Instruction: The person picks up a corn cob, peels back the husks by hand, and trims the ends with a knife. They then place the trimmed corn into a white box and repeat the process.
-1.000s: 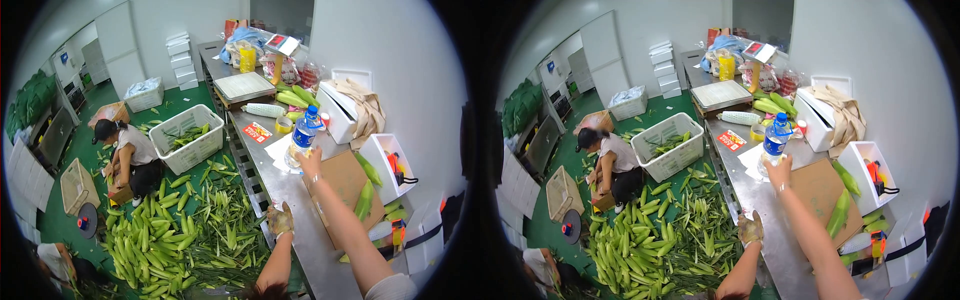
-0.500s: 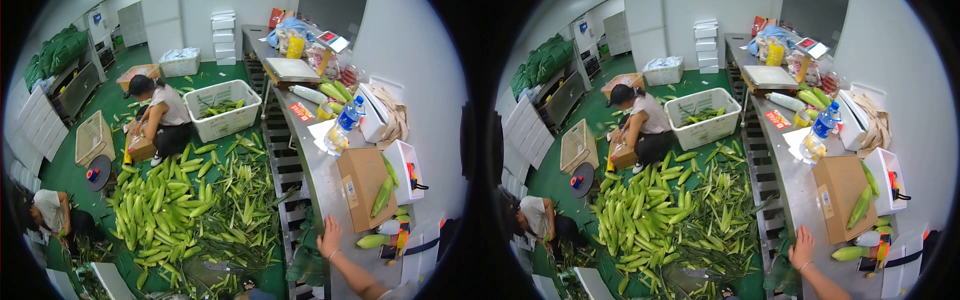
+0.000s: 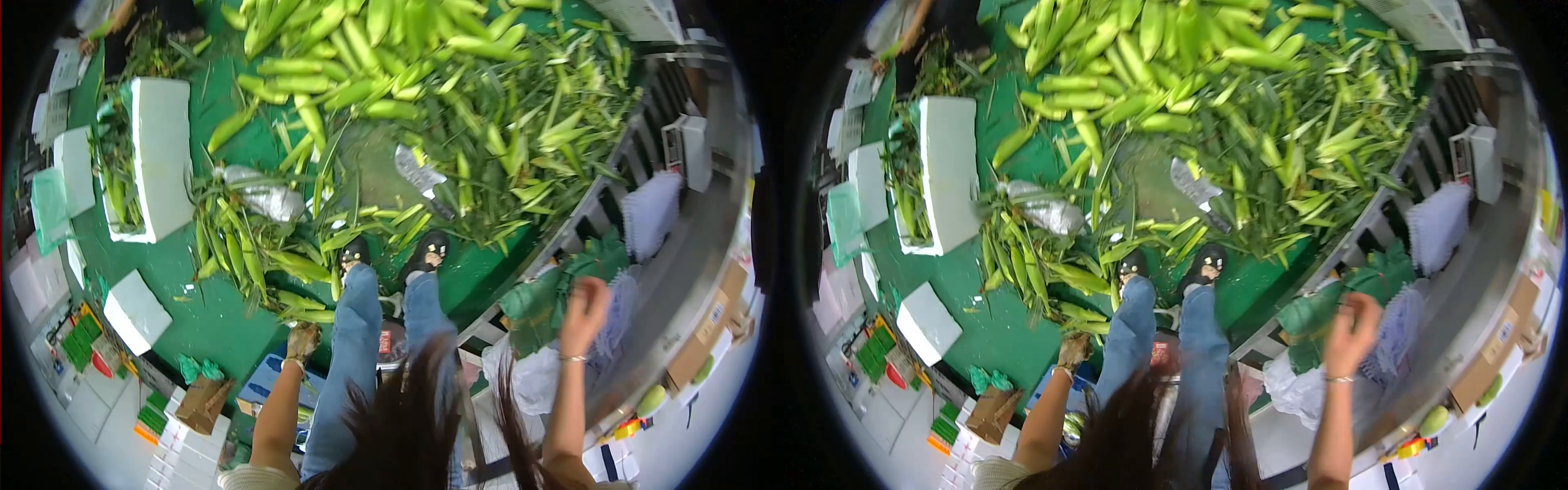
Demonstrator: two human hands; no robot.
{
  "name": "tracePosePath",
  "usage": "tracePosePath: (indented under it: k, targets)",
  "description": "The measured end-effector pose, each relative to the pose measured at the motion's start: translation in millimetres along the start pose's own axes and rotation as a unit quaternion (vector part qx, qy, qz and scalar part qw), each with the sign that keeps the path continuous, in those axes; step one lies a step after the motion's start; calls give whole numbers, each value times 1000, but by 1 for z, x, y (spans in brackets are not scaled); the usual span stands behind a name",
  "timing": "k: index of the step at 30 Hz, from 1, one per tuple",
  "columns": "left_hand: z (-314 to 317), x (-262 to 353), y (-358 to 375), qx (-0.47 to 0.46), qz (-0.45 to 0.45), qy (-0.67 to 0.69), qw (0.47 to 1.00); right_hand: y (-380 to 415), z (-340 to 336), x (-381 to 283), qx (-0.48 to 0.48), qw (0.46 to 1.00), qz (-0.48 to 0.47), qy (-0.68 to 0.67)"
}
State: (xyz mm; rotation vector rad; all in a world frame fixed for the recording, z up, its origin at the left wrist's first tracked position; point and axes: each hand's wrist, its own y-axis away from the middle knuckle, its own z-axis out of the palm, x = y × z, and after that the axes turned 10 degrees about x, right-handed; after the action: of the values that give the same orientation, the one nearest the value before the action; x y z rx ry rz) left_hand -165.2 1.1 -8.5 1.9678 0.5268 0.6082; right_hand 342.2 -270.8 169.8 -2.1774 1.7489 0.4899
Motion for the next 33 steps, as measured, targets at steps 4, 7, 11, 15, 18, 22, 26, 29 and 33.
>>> tracePosePath:
  k: [4, 7, 11, 15, 18, 22, 26, 29, 33]
  targets:
    - [-19, -127, -89, -13, -53, -107, 993, 89, 262, 45, -265, 961, -7, -76]
    - [-22, -217, -144, -12, 226, -230, 947, 99, 417, 102, -243, 963, -111, -19]
    - [7, -247, -213, 78, 43, -47, 995, 83, 510, 115, -254, 938, -212, 105]
    - [58, -147, -252, 303, 20, -65, 951, 69, 528, 116, -189, 944, -249, 110]
    - [79, -90, -284, 348, 79, -60, 932, 60, 531, 133, -191, 928, -291, 135]
    - [107, -158, -370, 364, 217, -164, 891, 42, 521, 135, -173, 941, -274, 93]
    - [95, -65, -301, 323, 210, 285, 877, 49, 481, 115, -90, 958, -266, 66]
    - [76, -17, -251, 255, 295, 231, 891, 85, 438, 98, -161, 956, -238, -66]
    - [70, 81, -203, 98, 441, 187, 873, 156, 416, 69, -413, 861, -288, -71]
